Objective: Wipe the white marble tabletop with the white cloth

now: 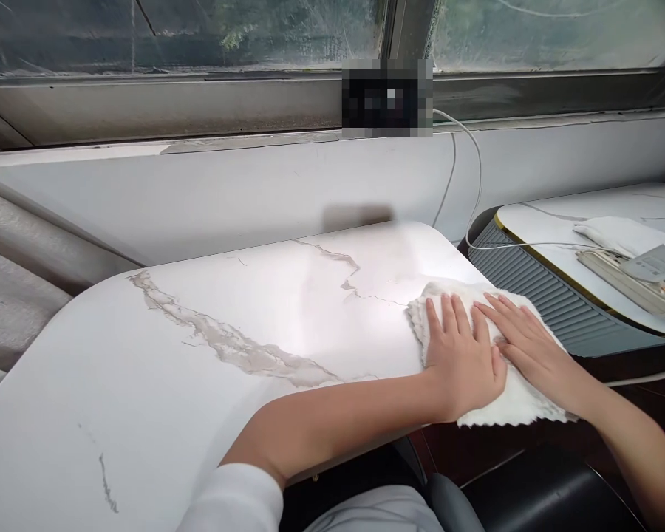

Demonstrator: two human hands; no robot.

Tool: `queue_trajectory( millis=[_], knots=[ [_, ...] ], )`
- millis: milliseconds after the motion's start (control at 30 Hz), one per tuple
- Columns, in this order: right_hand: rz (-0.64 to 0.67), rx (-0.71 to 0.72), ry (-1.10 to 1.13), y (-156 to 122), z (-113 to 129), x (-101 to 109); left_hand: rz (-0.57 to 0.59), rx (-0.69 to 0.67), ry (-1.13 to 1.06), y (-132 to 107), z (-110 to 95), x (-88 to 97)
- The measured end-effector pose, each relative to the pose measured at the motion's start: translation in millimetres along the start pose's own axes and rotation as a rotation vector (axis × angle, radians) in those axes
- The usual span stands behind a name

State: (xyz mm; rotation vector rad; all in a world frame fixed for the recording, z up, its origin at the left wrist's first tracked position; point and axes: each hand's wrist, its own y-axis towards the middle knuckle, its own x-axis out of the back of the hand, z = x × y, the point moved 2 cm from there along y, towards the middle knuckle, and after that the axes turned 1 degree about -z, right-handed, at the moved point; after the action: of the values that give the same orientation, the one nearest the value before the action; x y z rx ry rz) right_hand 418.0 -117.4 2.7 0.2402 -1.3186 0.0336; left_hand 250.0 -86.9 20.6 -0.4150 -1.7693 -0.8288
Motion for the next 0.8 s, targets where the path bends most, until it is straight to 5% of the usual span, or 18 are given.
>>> queue_trajectory(
  millis=[133, 267, 633, 800],
  knots=[
    [0.069, -0.054, 0.036, 6.1, -28.0, 2.9, -0.013, -0.016, -0.033, 13.9, -10.6, -9.2],
    [-0.001, -0.028, 0.038, 44.1, -47.8, 0.6, -0.023, 0.004, -0.021, 43.2, 1.2, -19.5],
    [-0.05, -0.009, 0.082, 210.8, -59.2, -15.9, 0.034, 0.187, -0.02, 145.2, 105.7, -38.8],
    [-0.084, -0.036, 0.132, 262.6, -62.3, -24.1, 0.044, 0.218, -0.017, 180.7, 144.2, -42.2]
  ],
)
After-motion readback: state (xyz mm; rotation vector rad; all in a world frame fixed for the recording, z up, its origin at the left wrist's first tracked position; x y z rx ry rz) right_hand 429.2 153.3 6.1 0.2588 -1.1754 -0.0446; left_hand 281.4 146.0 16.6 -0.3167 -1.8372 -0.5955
